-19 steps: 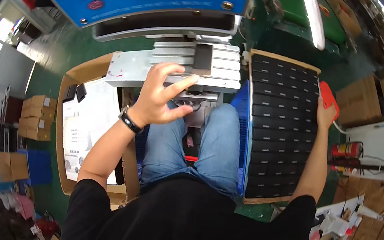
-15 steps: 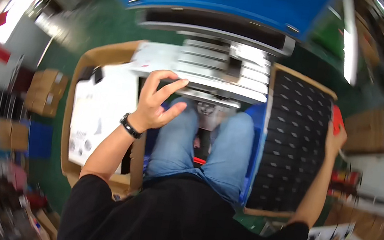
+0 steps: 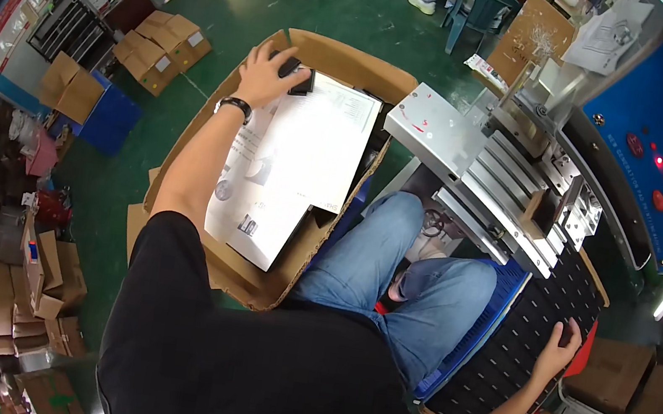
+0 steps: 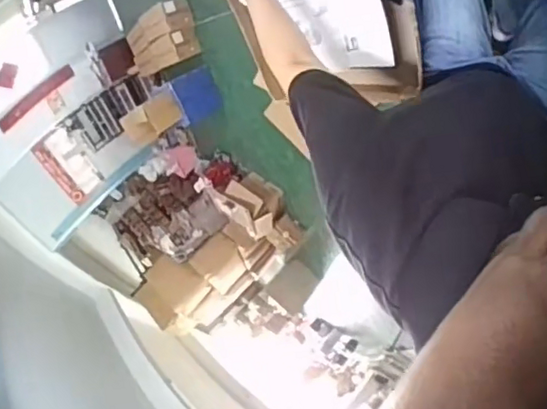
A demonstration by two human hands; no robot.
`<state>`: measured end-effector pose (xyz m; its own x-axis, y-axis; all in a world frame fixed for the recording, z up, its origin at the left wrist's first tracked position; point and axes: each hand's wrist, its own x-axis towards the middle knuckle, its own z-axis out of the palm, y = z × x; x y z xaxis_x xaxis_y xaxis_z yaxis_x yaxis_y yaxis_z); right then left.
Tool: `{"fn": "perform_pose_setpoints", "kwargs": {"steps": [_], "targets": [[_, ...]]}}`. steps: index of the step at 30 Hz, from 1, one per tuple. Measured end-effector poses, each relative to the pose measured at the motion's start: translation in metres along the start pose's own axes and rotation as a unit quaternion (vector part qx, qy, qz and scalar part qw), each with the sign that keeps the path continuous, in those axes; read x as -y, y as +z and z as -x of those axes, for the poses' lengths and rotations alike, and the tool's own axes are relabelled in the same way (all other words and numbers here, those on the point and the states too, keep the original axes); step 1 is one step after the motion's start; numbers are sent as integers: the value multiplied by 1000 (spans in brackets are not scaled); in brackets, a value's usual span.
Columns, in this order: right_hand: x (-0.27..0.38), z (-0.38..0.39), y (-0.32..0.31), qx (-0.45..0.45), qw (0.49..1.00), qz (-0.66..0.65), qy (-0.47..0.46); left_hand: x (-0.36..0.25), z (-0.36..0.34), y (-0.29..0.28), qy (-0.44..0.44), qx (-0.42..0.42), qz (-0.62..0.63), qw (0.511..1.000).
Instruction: Operating a pad printing machine to apply labels or markings onto small electronic components and organizing them into boxes.
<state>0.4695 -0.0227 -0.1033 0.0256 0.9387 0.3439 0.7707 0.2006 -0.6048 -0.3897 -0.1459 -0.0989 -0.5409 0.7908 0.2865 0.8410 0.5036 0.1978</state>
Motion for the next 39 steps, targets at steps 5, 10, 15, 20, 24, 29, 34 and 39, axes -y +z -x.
{"fn": "perform_pose_setpoints", "kwargs": {"steps": [5,10,15,20,24,29,34,39], "targets": [[43,16,-9,17,997,64,-41,-6,-15,15,-130,68,-14,989],[53,16,-17,24,998,61,-22,-21,14,27,-91,69,-61,992],[50,16,-7,30,998,46,-15,-40,78,23,-32,-27,-56,998],[61,14,11,48,998,27,-19,-93,142,-10,-63,38,-28,997],[72,4,16,54,997,-4,-60,-114,163,-34,-73,85,-45,993],[132,-25,25,42,992,-84,-82,-80,123,-18,215,37,53,975],[201,-42,45,99,942,-308,-83,-91,88,-12,206,146,146,956],[235,-67,60,241,903,-357,-16,-89,101,-40,165,99,219,957]]}}
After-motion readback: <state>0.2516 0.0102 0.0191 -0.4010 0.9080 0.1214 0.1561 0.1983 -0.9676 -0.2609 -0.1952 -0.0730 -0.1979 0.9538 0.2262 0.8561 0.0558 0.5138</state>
